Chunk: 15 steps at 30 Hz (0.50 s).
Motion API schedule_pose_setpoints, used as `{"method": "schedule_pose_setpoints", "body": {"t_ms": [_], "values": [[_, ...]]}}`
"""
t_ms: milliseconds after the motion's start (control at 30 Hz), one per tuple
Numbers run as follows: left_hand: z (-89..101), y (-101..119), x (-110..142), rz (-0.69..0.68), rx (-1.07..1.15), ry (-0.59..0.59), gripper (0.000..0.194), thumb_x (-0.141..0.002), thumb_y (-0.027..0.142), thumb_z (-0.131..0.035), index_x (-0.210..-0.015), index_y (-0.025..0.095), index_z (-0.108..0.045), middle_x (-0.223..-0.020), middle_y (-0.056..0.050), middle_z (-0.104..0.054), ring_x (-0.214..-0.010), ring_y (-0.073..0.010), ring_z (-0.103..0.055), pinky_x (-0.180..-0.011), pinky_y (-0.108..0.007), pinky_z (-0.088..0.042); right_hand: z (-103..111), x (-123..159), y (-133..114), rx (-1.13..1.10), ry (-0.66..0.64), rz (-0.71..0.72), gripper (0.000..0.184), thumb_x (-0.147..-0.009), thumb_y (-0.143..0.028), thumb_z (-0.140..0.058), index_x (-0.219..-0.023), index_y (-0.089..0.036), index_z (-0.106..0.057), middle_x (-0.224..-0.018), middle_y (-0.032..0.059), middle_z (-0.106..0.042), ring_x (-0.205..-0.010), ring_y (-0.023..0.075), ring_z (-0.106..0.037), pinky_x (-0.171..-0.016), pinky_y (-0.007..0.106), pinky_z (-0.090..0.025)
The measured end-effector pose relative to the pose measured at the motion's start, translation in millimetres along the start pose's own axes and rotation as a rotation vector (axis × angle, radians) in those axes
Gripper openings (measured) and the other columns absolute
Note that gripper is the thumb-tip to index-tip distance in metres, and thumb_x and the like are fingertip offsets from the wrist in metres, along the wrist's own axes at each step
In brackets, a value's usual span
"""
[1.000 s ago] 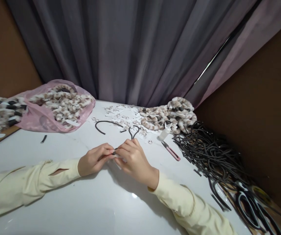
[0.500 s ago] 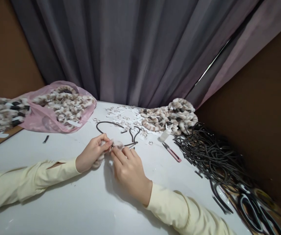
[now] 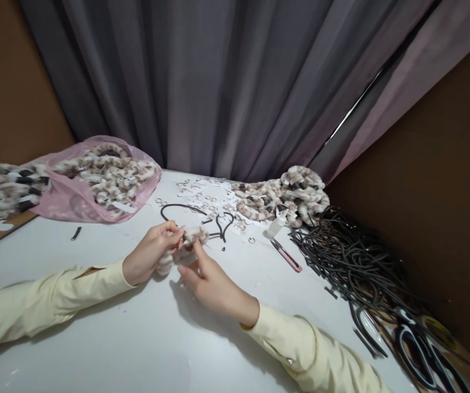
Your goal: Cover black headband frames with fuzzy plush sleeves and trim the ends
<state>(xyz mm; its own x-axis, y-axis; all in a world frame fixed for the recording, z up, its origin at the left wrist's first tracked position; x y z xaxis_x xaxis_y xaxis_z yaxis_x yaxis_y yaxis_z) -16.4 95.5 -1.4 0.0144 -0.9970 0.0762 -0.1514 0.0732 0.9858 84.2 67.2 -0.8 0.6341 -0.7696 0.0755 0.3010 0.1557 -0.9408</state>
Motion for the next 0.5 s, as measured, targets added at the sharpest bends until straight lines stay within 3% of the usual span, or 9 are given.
{"method": "schedule_pose_setpoints", "body": {"t_ms": [100, 200, 367, 500], "values": [[0.3, 15, 2, -0.223, -0.266, 0.020, 0.025, -0.079, 0.036, -0.053, -0.066, 0.018, -0.043, -0.054, 0.005, -0.049, -0.048, -0.0086, -0.045, -0.048, -0.020, -0.035, 2, -5, 0, -0.153, 0.001, -0.029, 0.029, -0.087, -0.029, -0.046, -0.113, -0.017, -0.047, -0.089, 0.0060, -0.058, -0.056, 0.0081, -0.049, -0.043, 0.019, -0.039], [-4.8, 27, 7, -0.484, -0.543, 0.011, 0.017, -0.083, 0.028, -0.049, -0.070, 0.018, -0.046, -0.065, 0.002, -0.057, -0.060, -0.0106, -0.053, -0.057, -0.021, -0.039, 7, -4, -2, -0.151, 0.032, -0.082, 0.019, -0.087, -0.031, -0.046, -0.089, -0.014, -0.054, -0.064, -0.0010, -0.052, -0.042, 0.0054, -0.037, -0.041, 0.020, -0.033], [-12.5, 28, 15, -0.826, -0.785, -0.034, 0.018, -0.085, 0.017, -0.045, -0.068, 0.018, -0.043, -0.065, 0.001, -0.053, -0.062, -0.0112, -0.052, -0.059, -0.021, -0.041, 19, 0, -10, 0.104, 0.064, -0.063, 0.027, -0.087, -0.025, -0.042, -0.065, -0.015, -0.052, -0.047, -0.0070, -0.028, -0.043, 0.0064, -0.025, -0.043, 0.020, -0.021], [-15.7, 25, 18, -0.916, -0.870, -0.068, 0.021, -0.085, 0.012, -0.040, -0.065, 0.019, -0.041, -0.062, 0.000, -0.051, -0.061, -0.0124, -0.051, -0.058, -0.022, -0.041, 23, 4, -18, 0.386, 0.080, 0.023, 0.023, -0.081, -0.011, -0.041, -0.059, -0.016, -0.047, -0.049, -0.0046, -0.039, -0.047, 0.0076, -0.033, -0.049, 0.020, -0.025]]}}
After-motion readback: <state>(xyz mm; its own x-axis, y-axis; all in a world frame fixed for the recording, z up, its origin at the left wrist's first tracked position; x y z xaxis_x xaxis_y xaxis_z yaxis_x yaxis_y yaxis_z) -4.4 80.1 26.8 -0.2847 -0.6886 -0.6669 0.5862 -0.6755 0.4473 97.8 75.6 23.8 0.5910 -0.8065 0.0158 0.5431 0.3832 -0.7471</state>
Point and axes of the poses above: each hand's wrist, its own x-axis away from the middle knuckle, its own z-axis out of the back of the hand, y = z × x, the point moved 8 cm from there along -x, towards the middle knuckle
